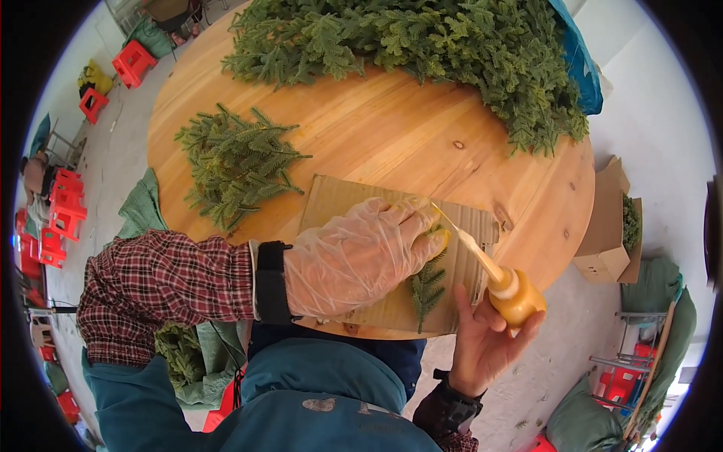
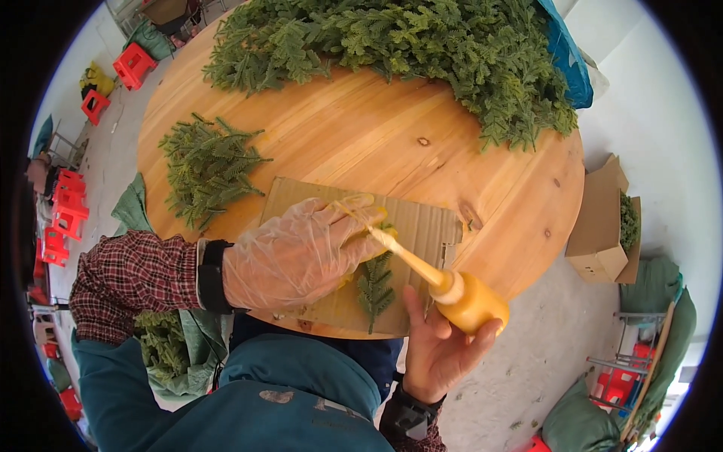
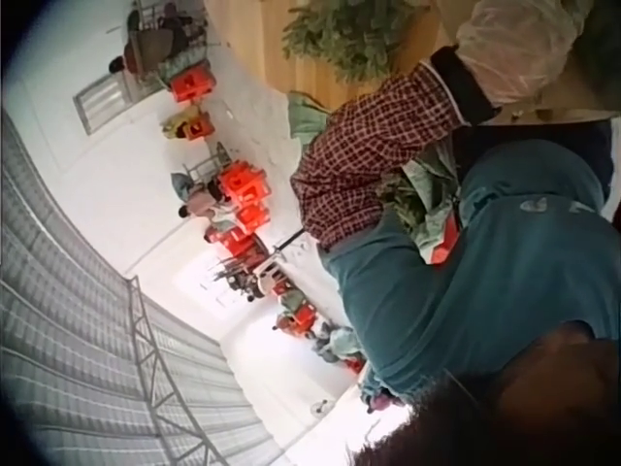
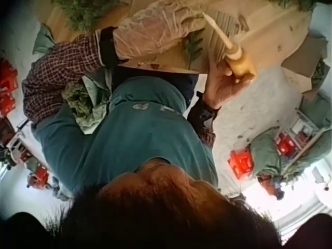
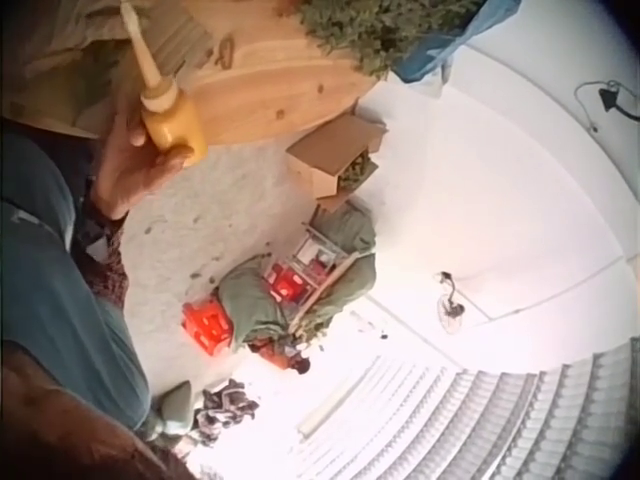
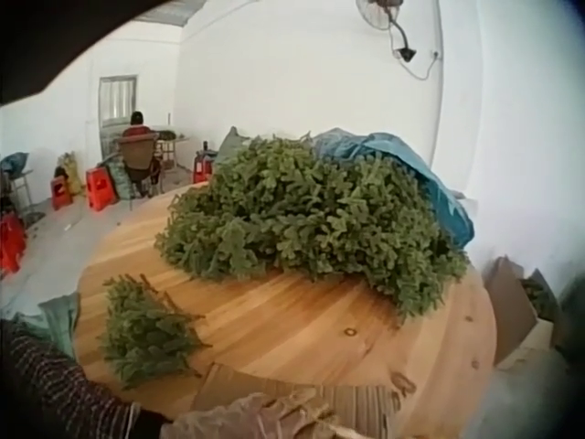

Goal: The person applies glue to a branch on a cardboard piece using a squeeze bottle, moves the branch to the table, and repeats the process with other branches.

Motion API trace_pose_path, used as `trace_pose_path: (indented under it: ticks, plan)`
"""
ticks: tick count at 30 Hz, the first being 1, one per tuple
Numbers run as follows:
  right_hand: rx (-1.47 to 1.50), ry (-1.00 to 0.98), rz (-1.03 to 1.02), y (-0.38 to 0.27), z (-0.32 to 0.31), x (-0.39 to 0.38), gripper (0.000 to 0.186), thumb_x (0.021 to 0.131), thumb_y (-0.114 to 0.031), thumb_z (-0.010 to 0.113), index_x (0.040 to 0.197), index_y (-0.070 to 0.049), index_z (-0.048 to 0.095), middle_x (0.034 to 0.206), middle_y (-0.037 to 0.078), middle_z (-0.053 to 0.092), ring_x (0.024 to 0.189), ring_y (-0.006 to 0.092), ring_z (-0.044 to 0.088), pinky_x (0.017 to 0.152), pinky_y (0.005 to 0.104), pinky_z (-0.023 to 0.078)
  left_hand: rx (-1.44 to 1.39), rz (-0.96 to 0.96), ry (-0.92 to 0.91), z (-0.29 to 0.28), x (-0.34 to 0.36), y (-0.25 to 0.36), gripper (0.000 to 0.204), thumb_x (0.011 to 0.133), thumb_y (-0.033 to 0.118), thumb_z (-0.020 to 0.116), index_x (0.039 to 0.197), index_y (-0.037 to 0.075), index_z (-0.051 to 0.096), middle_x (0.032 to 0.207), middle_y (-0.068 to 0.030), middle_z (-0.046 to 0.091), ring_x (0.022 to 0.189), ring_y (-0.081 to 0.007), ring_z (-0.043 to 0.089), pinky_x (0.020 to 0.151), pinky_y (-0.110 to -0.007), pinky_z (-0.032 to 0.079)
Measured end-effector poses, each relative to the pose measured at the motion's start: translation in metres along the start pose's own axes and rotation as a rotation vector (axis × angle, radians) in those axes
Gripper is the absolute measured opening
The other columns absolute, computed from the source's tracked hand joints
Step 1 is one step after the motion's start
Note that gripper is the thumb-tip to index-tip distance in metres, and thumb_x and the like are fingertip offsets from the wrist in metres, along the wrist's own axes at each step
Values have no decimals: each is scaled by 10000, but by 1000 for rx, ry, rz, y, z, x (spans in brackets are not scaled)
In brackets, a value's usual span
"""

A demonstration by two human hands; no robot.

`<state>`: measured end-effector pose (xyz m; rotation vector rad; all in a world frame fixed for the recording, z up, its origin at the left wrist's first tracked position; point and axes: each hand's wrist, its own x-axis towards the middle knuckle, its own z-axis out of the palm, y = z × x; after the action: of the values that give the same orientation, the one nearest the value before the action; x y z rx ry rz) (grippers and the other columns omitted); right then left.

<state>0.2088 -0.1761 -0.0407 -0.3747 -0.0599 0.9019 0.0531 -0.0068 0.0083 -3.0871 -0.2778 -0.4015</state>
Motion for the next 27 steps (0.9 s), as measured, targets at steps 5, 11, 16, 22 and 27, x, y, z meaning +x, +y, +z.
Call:
trace_pose_path:
  ticks: [5,11,16,22,27]
  plan:
    - [77,-73,53,-1,14,-10,554,944,-420,575,1305,-18,453,1009,90,589,671,110,501,1089,662,239,-51,-36,-41,0,5,-3,409,892,159,507,1276,19,520,1217,-166,569,1118,-306,566,959,-412,454]
    - [25,-20,79,14,4,-4,591,918,-473,590,1278,-16,485,1038,104,613,646,132,515,1052,648,324,-150,-73,-72,20,4,-12,327,851,181,572,1158,72,596,1008,-114,589,916,-282,605,870,-407,470]
    - [-72,46,9,20,4,2,604,915,-495,583,1271,-16,494,1084,122,624,650,156,540,1043,635,358,-111,-100,-164,11,-1,-13,231,842,220,607,1036,96,630,944,-94,581,852,-268,603,819,-409,469]
    - [-33,-43,59,12,9,2,590,927,-492,566,1283,-28,489,1110,127,621,673,164,551,1035,634,368,-47,-46,-73,-10,-16,-19,166,846,227,611,917,79,636,919,-98,583,852,-256,604,810,-417,461]
    - [-13,-79,107,19,16,5,582,938,-493,546,1288,-32,486,1124,126,618,691,163,557,1027,629,380,89,-67,-242,-31,-18,-7,183,839,227,609,929,73,649,930,-87,591,862,-248,597,778,-405,460]
